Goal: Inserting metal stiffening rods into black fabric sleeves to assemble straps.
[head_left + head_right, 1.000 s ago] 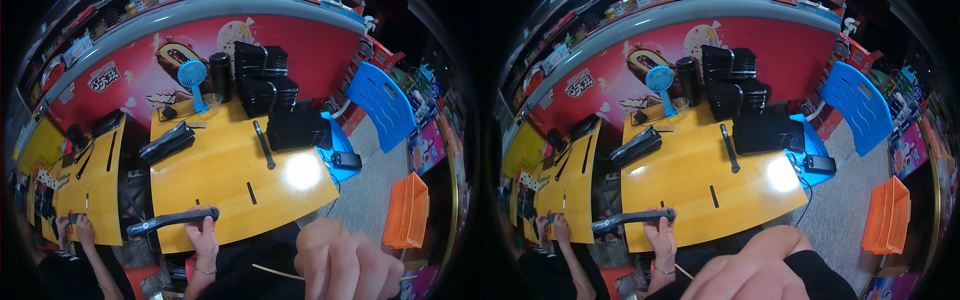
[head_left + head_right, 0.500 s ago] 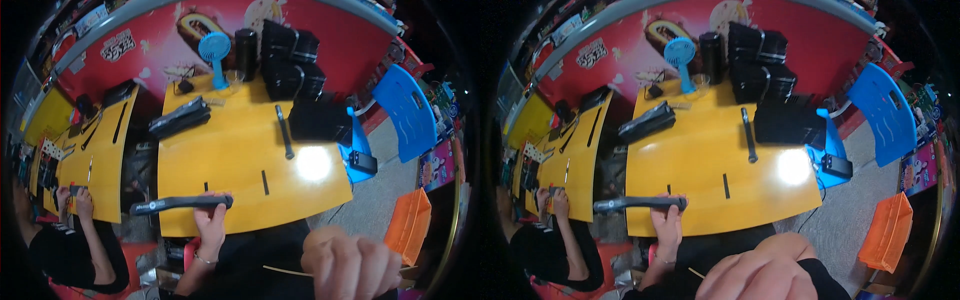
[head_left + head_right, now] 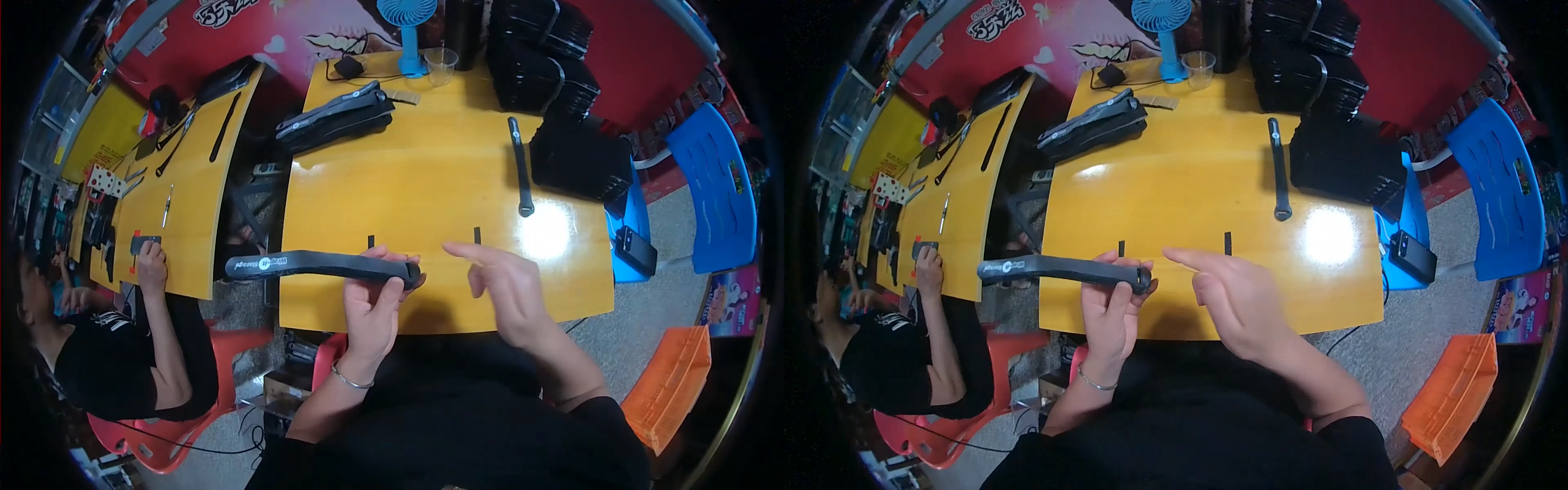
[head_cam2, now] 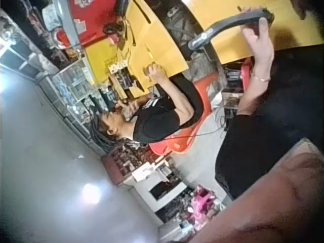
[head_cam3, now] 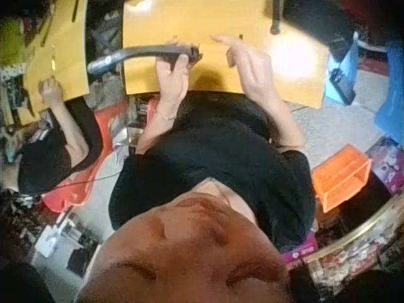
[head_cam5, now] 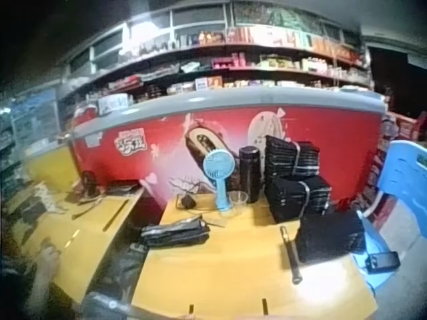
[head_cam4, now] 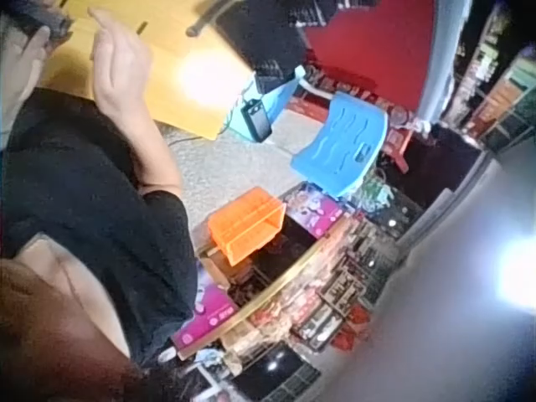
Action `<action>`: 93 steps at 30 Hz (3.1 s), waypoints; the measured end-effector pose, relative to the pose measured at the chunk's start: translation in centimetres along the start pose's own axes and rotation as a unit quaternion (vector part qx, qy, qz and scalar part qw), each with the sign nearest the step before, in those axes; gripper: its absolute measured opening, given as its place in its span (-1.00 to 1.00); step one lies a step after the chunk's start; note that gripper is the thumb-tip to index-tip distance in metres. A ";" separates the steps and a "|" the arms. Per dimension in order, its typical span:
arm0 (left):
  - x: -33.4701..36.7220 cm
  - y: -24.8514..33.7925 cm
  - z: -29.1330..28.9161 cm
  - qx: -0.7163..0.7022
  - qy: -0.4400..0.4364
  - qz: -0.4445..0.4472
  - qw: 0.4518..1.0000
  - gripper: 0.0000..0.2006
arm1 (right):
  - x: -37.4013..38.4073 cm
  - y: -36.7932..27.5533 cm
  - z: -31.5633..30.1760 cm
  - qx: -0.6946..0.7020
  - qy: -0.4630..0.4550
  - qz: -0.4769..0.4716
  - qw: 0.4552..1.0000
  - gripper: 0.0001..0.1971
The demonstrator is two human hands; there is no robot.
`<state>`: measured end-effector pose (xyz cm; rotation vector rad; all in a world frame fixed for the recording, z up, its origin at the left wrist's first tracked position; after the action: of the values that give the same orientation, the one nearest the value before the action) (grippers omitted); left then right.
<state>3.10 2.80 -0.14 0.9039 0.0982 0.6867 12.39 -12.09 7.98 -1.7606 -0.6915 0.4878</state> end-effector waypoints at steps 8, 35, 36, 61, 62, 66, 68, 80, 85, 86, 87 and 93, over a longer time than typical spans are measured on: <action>-0.2 -0.1 -0.2 -0.041 0.013 -0.004 0.999 -0.62 | -0.7 2.1 4.0 -0.147 0.042 -0.022 0.988 -0.64; 0.2 0.4 -0.6 0.164 0.007 0.092 0.982 -0.64 | 0.0 3.8 6.7 0.069 0.012 0.115 0.991 -0.64; 0.5 0.5 -0.6 0.175 -0.004 0.077 0.982 -0.63 | 0.3 3.8 6.6 0.076 -0.003 0.134 0.988 -0.66; 2.3 6.9 -1.2 -0.161 0.062 -0.043 0.984 -0.58 | 3.3 9.1 6.4 0.287 0.020 0.291 0.913 -0.72; 2.3 6.9 -1.2 -0.136 0.062 -0.039 0.988 -0.58 | 3.3 9.1 6.3 0.275 0.017 0.289 0.917 -0.71; 2.3 6.7 -1.4 -0.130 0.078 -0.031 0.988 -0.59 | 3.4 9.1 6.4 0.249 0.012 0.291 0.924 -0.70; 2.3 6.8 -1.4 -0.127 0.078 -0.029 0.988 -0.58 | 3.4 8.9 6.6 0.245 0.008 0.292 0.924 -0.70; 1.1 6.9 -1.1 -0.151 0.030 0.001 0.988 -0.69 | 3.0 9.1 6.3 0.212 -0.018 0.310 0.926 -0.72; -0.5 12.3 7.5 -0.173 -0.333 0.105 0.921 -0.81 | 3.1 10.6 6.6 0.189 -0.030 0.300 0.934 -0.73; 0.0 13.0 9.4 -0.152 -0.406 0.186 0.882 -0.72 | 3.3 11.1 6.3 0.187 -0.025 0.278 0.942 -0.74; -0.9 13.8 10.9 -0.175 -0.352 0.144 0.908 -0.66 | 3.4 11.4 6.0 0.187 -0.019 0.256 0.948 -0.74; -0.8 13.4 13.1 -0.272 -0.409 0.155 0.857 -0.68 | 3.3 9.5 6.8 0.193 -0.005 0.284 0.939 -0.75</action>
<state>0.29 -1.05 18.02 0.5942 -0.9831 0.5275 12.50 -6.93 -3.04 -1.5612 -0.0595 0.9550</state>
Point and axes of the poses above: each hand's wrist, its own x-axis towards the middle knuckle, its own z-axis out of the palm, y = z × x, the point moved 3 cm from there along x, towards the middle knuckle, and after that the axes turned 12 degrees about z, right-handed, at the moved point
